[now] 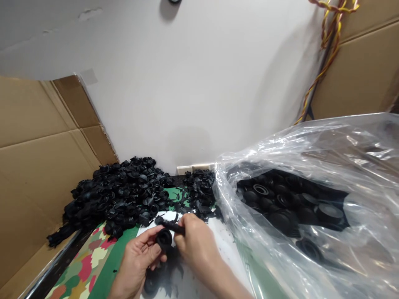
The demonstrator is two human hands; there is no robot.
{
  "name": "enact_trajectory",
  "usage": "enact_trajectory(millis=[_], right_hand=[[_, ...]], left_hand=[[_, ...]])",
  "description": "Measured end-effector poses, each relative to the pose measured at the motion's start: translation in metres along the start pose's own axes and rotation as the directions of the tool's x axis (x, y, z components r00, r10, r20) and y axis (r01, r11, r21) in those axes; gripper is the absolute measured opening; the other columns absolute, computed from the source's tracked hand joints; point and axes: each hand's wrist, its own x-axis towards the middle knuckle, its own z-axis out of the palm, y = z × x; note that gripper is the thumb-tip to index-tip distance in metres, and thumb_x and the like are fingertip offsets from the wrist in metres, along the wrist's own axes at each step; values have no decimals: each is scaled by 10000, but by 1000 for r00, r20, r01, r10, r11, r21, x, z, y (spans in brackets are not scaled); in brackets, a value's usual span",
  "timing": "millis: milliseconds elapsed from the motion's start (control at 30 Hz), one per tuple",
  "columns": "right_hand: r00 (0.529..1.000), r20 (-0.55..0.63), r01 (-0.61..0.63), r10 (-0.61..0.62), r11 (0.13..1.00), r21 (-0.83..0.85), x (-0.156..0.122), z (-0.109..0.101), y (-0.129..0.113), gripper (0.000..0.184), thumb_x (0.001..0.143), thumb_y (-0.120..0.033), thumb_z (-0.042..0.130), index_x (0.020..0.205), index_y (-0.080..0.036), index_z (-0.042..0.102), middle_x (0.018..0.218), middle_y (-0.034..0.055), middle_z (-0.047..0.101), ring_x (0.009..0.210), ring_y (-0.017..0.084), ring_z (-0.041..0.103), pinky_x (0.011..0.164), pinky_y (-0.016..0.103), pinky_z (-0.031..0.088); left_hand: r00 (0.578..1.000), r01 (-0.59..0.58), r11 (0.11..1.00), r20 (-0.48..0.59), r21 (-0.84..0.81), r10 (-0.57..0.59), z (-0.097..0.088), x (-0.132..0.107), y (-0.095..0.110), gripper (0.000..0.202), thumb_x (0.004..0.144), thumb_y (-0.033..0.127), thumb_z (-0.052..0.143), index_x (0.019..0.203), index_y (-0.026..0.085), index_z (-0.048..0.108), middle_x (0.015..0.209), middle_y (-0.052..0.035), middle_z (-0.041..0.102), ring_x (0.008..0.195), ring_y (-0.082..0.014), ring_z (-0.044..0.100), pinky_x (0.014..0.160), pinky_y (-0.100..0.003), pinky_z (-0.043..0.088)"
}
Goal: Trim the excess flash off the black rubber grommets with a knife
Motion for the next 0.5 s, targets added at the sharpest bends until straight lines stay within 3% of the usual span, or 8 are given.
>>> enact_trajectory(millis=[100, 200, 333, 500], right_hand=[[999, 20, -39, 35, 962, 272, 5, -5, 10, 144, 719, -139, 433, 598, -212, 405, 554, -37, 453, 539, 141, 443, 501, 233, 313], [997, 78, -33, 0, 907, 419, 6, -8, 14, 195, 780, -271, 432, 599, -207, 396, 552, -53, 392, 522, 123, 397, 488, 232, 304], [993, 112, -21, -26, 916, 400, 4, -5, 17, 230, 777, -344, 485, 614, -184, 463, 568, -42, 428, 551, 126, 401, 498, 236, 313], [994, 85, 29, -70, 913, 407, -1, -4, 11, 99, 755, -222, 495, 666, -181, 507, 626, -25, 504, 620, 147, 472, 556, 243, 365]], left_hand=[[1000, 16, 998, 25, -57, -14, 0, 0, -1, 317, 638, 261, 765, 930, 147, 722, 597, -27, 649, 472, -91, 550, 379, -139, 311], [999, 24, 996, 31, -87, -22, 0, 0, 0, 325, 635, 269, 772, 932, 147, 720, 626, -39, 652, 480, -91, 558, 377, -138, 303], [999, 29, 995, 23, -92, -27, -1, 1, 0, 353, 619, 288, 782, 935, 143, 721, 587, -34, 635, 467, -91, 543, 374, -141, 293], [1000, 29, 997, 10, -75, -28, -3, 2, -2, 352, 611, 275, 788, 935, 155, 722, 634, -32, 644, 493, -91, 551, 377, -139, 284]])
